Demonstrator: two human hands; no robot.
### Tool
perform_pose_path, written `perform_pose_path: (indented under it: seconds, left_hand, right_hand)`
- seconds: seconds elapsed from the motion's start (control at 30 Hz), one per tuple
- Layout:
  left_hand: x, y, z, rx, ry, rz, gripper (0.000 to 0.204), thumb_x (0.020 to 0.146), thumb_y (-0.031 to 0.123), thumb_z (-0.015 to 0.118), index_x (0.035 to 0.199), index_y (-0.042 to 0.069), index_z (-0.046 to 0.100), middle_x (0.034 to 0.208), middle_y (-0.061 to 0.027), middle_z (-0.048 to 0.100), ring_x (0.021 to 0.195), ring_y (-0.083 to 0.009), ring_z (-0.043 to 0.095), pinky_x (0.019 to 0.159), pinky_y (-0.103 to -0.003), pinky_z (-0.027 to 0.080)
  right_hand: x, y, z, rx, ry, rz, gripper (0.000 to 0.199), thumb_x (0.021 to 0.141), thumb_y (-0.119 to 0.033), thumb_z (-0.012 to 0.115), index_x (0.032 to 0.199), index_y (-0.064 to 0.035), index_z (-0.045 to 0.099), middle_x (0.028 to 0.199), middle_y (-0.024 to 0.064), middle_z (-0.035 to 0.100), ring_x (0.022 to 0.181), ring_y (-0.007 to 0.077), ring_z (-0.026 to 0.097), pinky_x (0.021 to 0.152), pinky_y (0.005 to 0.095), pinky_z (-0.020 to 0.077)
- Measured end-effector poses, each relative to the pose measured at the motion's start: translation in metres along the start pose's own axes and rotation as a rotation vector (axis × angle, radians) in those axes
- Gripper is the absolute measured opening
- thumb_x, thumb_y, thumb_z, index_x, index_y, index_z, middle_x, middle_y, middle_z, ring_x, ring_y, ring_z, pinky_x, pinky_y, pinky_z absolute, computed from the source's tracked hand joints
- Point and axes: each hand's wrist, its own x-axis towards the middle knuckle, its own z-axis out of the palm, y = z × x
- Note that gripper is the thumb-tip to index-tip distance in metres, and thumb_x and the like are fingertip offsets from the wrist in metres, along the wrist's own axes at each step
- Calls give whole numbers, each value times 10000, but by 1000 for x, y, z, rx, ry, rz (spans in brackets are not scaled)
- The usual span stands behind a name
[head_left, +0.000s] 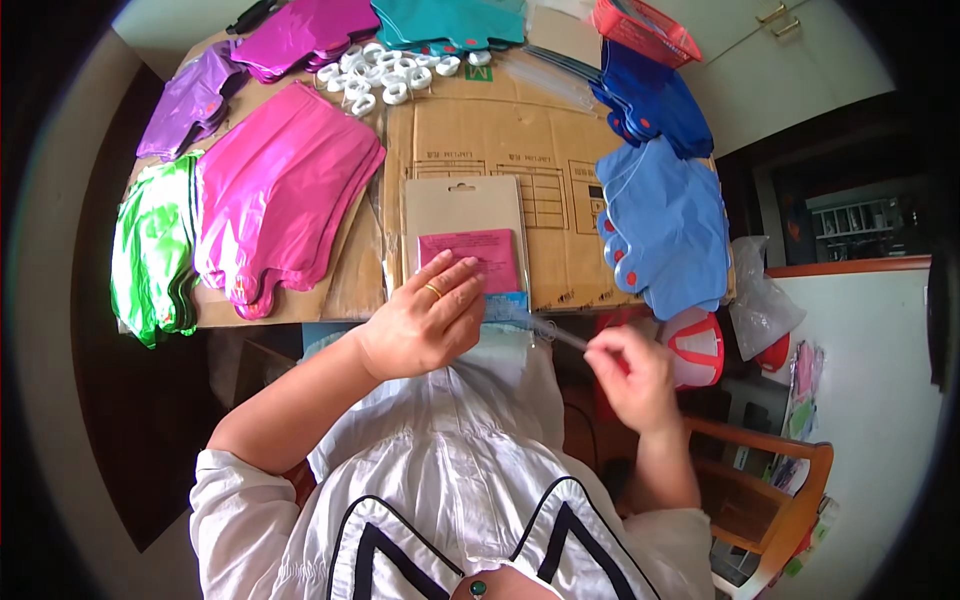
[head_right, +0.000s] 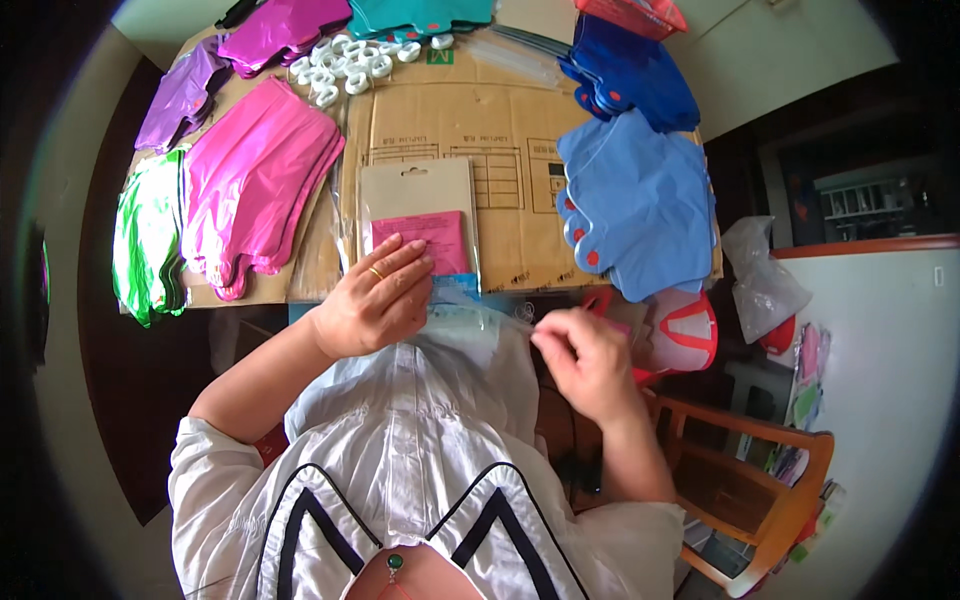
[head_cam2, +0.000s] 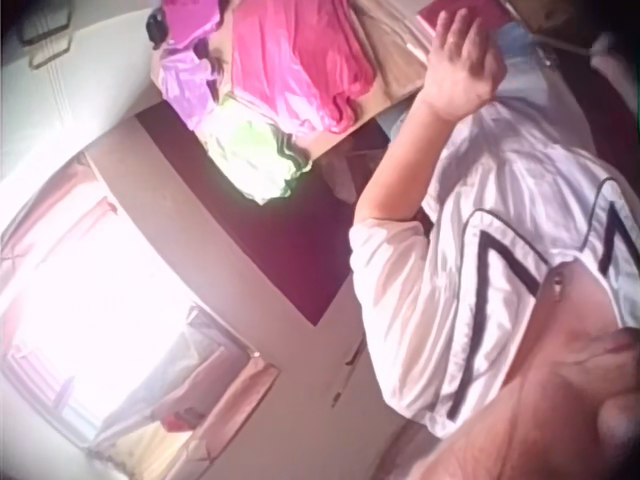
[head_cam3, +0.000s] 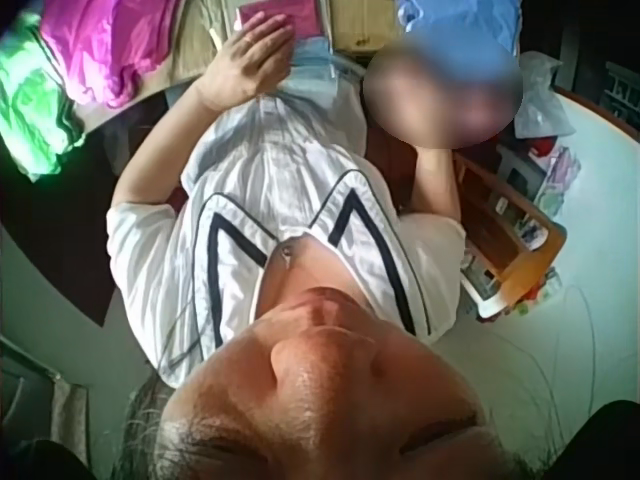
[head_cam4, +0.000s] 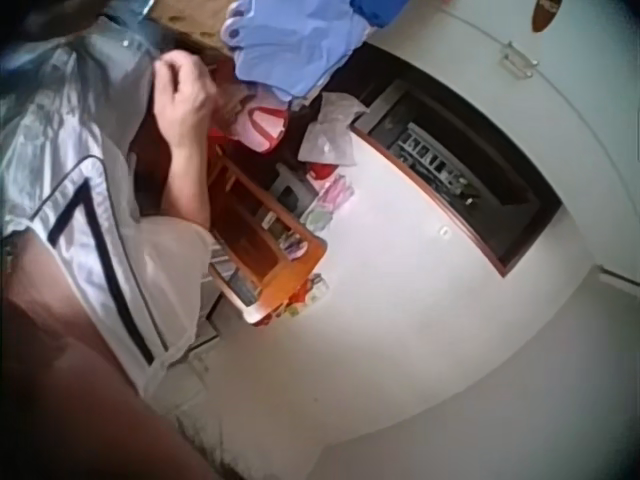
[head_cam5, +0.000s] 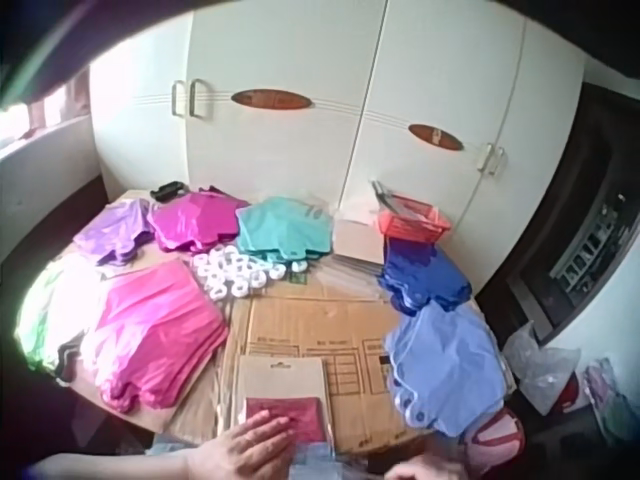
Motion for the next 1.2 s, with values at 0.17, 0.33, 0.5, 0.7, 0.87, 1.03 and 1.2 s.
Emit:
perform_pose_path:
  seconds: [0.17,0.33,0.5,0.7,0.87,1.03,1.2]
  left_hand:
    - [2,4,4,0,-7,-23,247,726,28,720,955,-41,660,1094,-188,655,1109,-360,640,1013,-503,483]
    - [2,8,8,-11,-11,-43,257,733,31,736,972,-30,665,1102,-172,653,1117,-357,635,1011,-500,481]
    - [4,11,9,-18,-17,-61,260,735,32,746,978,-18,669,1086,-155,655,1123,-346,632,1021,-497,471]
    - [3,9,7,-115,-4,-119,255,741,34,756,978,-11,675,1085,-139,661,1127,-333,632,1027,-493,465]
    - [4,7,9,-120,2,-115,237,747,32,760,968,-10,688,1082,-140,671,1134,-331,632,1029,-493,464]
    - [5,3,6,-110,-4,-138,227,752,31,755,967,-4,693,1095,-137,676,1138,-327,632,1029,-489,464]
    - [9,3,2,-201,-38,-194,238,753,45,749,980,4,688,1105,-134,673,1143,-337,624,1032,-496,454]
  right_hand:
    - [-38,5,37,-95,166,-77,173,778,39,719,904,-16,614,795,113,649,701,290,632,626,373,511]
    - [-34,2,60,-321,254,-81,204,760,49,705,924,-15,600,774,126,629,699,307,623,614,393,501]
    - [-19,-19,83,-220,307,69,202,811,11,670,986,-17,575,766,146,635,652,341,632,602,425,505]
    - [11,-24,49,108,-21,70,192,821,14,665,998,-23,601,818,157,661,744,336,659,664,424,532]
    - [44,-22,54,-340,38,160,221,797,-78,737,935,-29,572,845,150,668,769,333,665,661,424,517]
    - [57,-9,52,-444,157,196,287,760,-193,804,852,-50,572,763,108,629,726,304,625,655,429,489]
    - [23,18,67,-446,404,-80,219,781,-147,788,777,-62,585,717,63,593,658,275,584,594,386,463]
